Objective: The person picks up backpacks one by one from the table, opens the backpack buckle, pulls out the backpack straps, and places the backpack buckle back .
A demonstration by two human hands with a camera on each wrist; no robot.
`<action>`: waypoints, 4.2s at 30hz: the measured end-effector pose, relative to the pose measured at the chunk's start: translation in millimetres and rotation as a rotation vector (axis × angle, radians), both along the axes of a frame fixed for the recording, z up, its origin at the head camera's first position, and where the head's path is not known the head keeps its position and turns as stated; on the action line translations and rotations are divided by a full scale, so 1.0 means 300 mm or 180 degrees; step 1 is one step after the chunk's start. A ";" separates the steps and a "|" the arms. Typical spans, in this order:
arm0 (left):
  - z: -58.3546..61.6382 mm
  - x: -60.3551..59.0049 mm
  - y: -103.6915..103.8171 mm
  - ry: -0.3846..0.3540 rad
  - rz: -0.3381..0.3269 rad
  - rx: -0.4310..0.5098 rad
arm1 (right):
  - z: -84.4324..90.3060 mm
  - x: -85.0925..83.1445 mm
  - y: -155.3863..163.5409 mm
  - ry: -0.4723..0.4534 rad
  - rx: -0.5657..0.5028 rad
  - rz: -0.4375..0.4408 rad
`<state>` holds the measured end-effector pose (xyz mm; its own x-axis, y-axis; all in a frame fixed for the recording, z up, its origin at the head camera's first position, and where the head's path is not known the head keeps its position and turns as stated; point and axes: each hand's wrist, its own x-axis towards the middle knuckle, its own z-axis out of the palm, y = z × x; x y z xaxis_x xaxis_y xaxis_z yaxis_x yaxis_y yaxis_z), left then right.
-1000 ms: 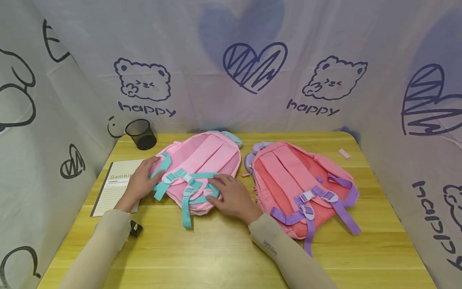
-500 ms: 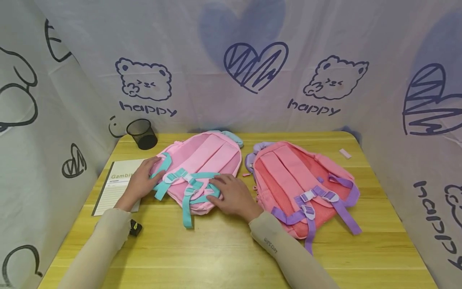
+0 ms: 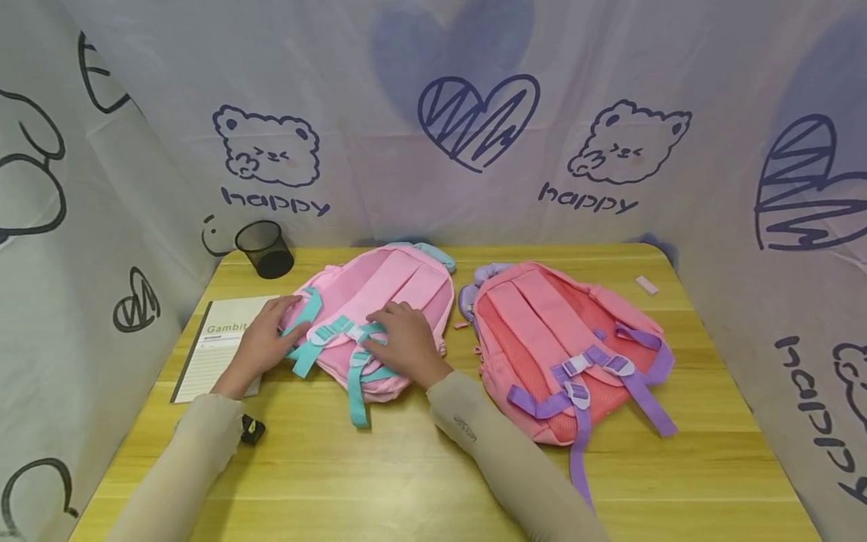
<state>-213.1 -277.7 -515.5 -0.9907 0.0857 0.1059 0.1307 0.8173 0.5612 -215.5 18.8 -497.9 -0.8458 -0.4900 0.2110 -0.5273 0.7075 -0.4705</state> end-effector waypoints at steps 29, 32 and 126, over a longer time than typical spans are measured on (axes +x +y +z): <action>0.000 0.134 0.045 0.0095 -0.0134 -0.0022 | 0.005 0.014 0.061 0.0067 0.0358 0.0312; 0.001 0.186 0.061 0.0082 -0.0171 -0.0015 | 0.024 0.027 0.090 -0.0052 0.0442 0.0384; 0.004 0.245 0.436 0.0731 -0.1320 0.0334 | 0.039 0.126 0.268 -0.0014 0.0141 0.0822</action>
<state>-139.5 -146.9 -514.2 -0.8252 0.4457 0.3469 0.5636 0.6106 0.5564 -177.7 99.3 -486.4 -0.6923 -0.6985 0.1812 -0.6911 0.5696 -0.4449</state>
